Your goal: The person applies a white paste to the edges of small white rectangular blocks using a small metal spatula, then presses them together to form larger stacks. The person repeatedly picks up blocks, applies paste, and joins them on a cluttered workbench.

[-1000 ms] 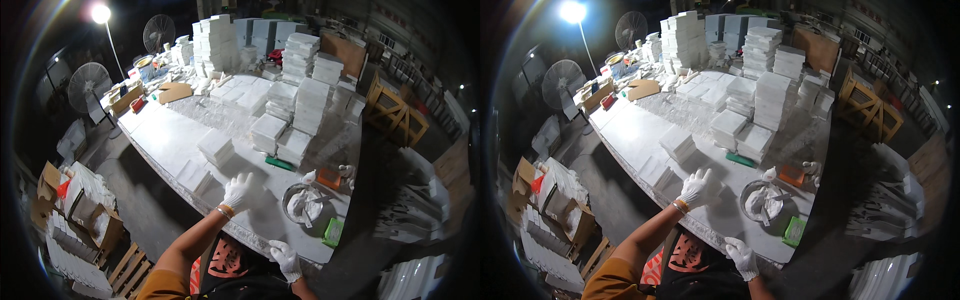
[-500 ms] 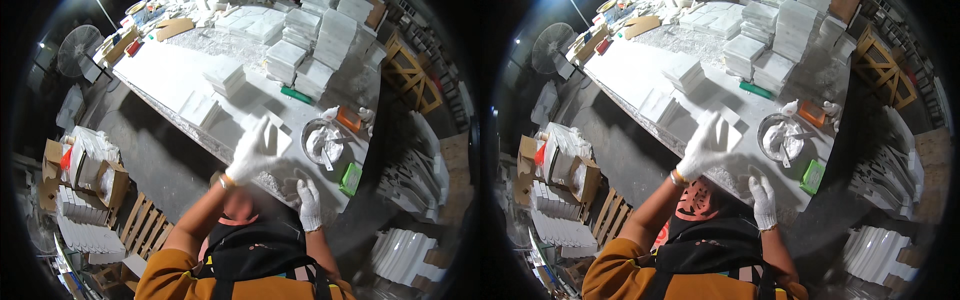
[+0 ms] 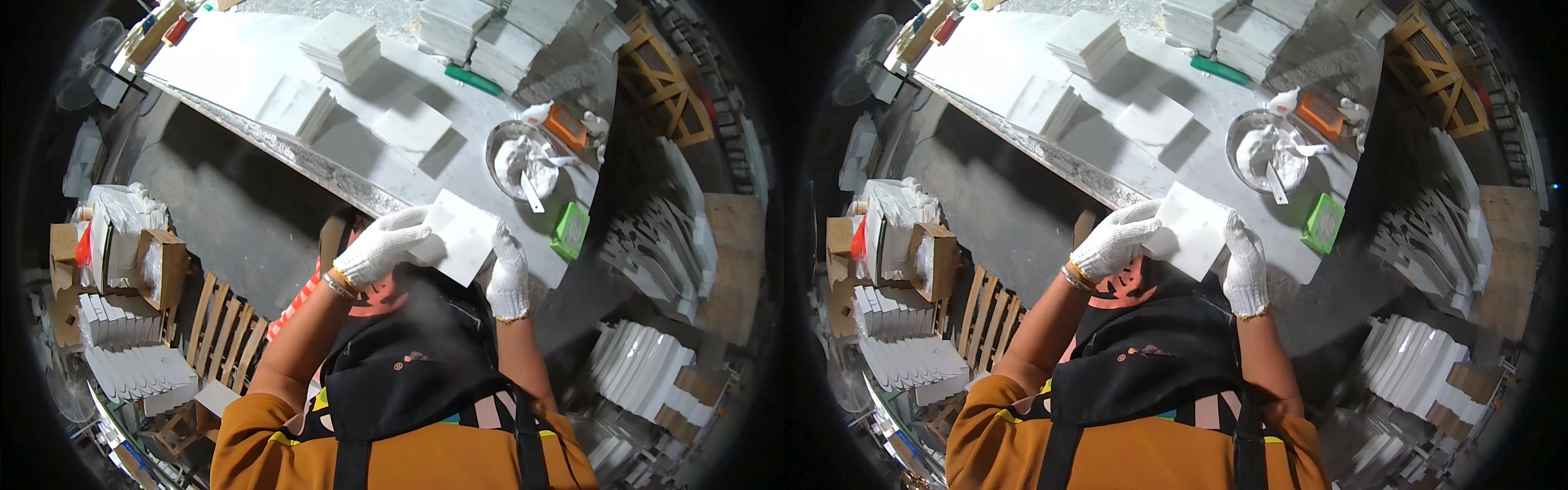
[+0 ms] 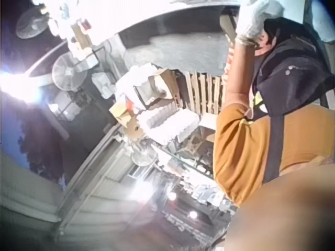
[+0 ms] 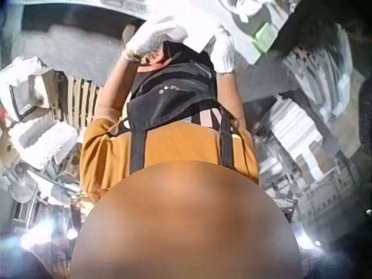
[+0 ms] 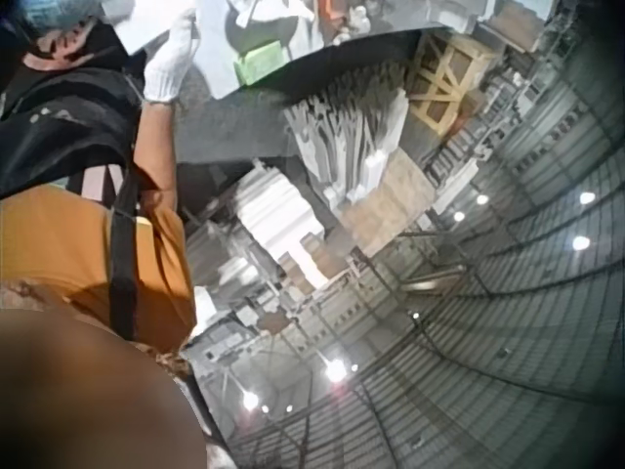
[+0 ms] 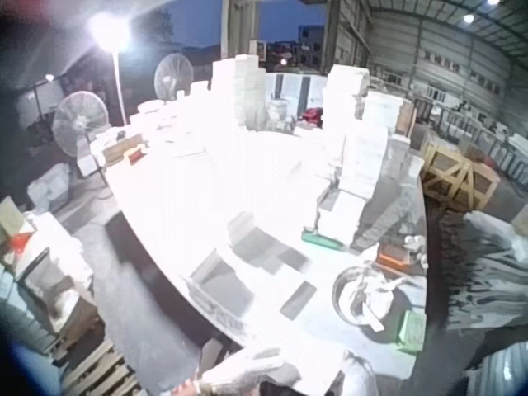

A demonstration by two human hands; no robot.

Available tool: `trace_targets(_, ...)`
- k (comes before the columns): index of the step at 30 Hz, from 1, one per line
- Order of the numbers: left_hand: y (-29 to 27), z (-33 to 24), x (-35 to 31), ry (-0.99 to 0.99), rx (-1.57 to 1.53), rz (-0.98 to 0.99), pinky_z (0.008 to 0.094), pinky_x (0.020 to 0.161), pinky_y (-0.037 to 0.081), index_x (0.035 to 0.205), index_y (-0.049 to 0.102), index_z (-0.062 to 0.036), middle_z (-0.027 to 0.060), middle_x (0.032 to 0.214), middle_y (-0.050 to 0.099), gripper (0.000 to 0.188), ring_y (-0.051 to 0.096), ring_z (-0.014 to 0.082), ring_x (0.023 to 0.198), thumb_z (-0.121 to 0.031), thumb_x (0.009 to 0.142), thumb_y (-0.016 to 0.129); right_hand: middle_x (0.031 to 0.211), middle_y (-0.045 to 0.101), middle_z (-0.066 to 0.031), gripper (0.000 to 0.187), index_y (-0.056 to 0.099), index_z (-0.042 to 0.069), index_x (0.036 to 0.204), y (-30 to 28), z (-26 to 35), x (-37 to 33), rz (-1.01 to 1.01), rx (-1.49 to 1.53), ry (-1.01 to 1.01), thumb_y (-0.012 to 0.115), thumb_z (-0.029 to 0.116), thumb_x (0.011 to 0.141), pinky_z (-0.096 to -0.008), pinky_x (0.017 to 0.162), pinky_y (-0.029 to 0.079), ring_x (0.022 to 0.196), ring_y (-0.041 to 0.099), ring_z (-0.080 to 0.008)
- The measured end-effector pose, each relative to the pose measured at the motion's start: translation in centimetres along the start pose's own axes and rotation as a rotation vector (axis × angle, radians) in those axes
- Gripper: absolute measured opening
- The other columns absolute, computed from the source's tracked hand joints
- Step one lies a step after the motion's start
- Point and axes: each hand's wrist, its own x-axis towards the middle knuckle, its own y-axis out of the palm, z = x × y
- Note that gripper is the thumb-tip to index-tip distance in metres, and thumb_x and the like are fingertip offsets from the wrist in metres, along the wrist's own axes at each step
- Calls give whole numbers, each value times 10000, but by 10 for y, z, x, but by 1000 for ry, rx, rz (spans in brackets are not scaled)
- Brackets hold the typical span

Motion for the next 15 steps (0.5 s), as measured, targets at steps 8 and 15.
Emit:
trace_targets(8,11,19,-2,-61,-261,14,337,958,496,1327,515,42,104,1223,629,445,620,200,1094,-98,920,631,1142,656,-131,406,544,-46,1276,-20,2,-5,-40,-143,-14,611,216,973,-344,869,542,1014,655,-195)
trace_targets(15,4,34,-2,-38,-577,175,304,976,481,1352,506,13,65,1206,626,434,600,143,1088,-219,991,568,1157,639,-150,566,412,-82,1375,-6,12,-34,76,-377,135,623,55,868,-263,655,589,936,676,-204)
